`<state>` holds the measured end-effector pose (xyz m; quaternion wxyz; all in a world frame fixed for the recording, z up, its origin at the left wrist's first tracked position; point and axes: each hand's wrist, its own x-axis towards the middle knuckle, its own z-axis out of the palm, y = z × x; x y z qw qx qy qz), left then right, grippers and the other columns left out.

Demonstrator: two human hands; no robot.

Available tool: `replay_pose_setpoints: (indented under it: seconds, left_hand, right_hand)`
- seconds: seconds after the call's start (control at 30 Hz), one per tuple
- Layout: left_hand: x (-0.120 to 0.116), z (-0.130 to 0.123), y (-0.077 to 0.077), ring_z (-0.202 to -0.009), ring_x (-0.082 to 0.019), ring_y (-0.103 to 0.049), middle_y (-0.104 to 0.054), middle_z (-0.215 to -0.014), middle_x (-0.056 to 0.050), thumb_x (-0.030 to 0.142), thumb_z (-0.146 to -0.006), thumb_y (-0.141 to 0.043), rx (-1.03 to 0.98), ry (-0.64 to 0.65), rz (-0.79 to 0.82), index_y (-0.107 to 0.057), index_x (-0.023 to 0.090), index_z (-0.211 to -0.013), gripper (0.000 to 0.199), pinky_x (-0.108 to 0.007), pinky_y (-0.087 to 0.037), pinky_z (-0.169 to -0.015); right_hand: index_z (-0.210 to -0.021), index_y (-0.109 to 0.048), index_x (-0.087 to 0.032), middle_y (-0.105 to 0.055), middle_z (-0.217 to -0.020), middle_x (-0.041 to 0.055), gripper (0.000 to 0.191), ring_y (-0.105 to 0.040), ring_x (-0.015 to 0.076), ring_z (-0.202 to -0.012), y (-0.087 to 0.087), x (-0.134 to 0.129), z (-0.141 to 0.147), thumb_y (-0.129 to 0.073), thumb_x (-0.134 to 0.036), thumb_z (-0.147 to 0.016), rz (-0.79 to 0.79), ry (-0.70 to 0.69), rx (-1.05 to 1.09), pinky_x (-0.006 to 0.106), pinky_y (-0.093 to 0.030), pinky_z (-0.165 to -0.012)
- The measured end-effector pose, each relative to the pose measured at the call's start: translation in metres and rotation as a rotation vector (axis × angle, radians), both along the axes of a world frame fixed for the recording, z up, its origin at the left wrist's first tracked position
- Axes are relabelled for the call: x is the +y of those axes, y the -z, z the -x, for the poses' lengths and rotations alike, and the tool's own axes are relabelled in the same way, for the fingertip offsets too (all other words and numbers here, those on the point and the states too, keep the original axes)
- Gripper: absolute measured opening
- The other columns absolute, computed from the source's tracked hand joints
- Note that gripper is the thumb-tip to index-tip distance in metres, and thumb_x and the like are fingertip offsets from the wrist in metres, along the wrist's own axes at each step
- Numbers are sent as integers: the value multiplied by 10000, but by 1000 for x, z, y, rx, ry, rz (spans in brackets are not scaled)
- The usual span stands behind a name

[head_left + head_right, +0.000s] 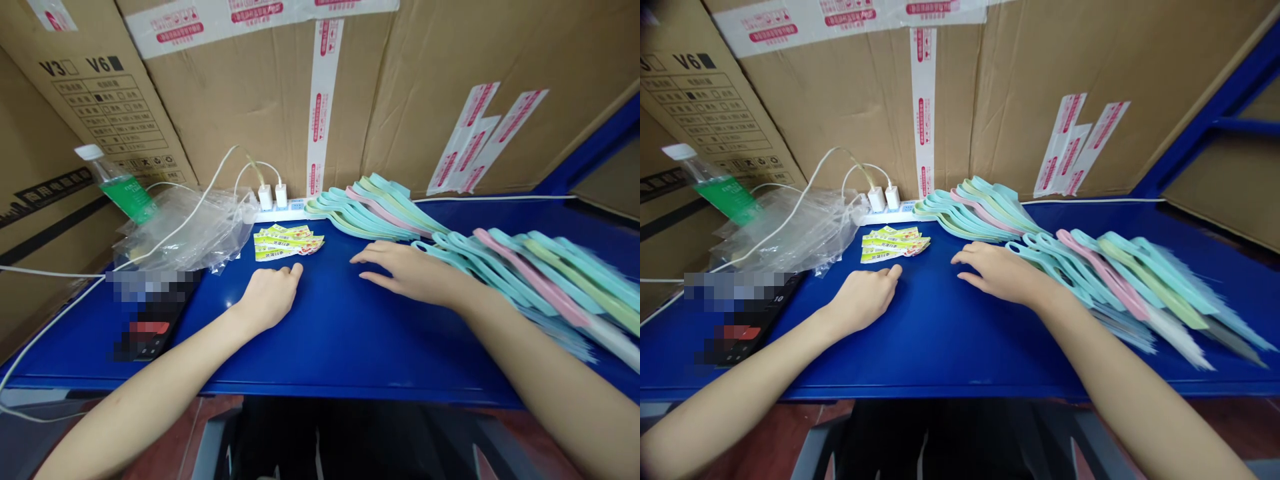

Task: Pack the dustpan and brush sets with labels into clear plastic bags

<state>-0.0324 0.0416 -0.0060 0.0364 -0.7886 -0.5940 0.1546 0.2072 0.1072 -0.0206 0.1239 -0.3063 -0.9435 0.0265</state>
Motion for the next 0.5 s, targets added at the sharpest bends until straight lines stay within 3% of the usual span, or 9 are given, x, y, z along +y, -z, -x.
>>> replay_pose_setpoints:
  seconds: [0.23, 0.5]
  left_hand:
    - [0, 0, 0, -897, -313, -730, -720, -946, -149, 111, -959, -331, -2, 3, 2, -521, 134, -1199, 307, -396, -560, -744]
    - [-1, 0, 1, -890, -293, -729, -719, -938, -144, 115, -957, -327, -13, -4, 0, -525, 143, -1193, 309, -378, -555, -749]
  right_hand:
    - [-1267, -623, -217, -712, -1158, 104, 378, -702, 243, -994, 0, -1, -2, -445, -286, -940, 5, 53, 44, 401, -567, -862]
    - [-1165, -684, -217, -739, -1108, 100, 336, -696, 258, -1019, 0, 1, -6, -460, -288, -926, -4, 33, 22, 431, -567, -887]
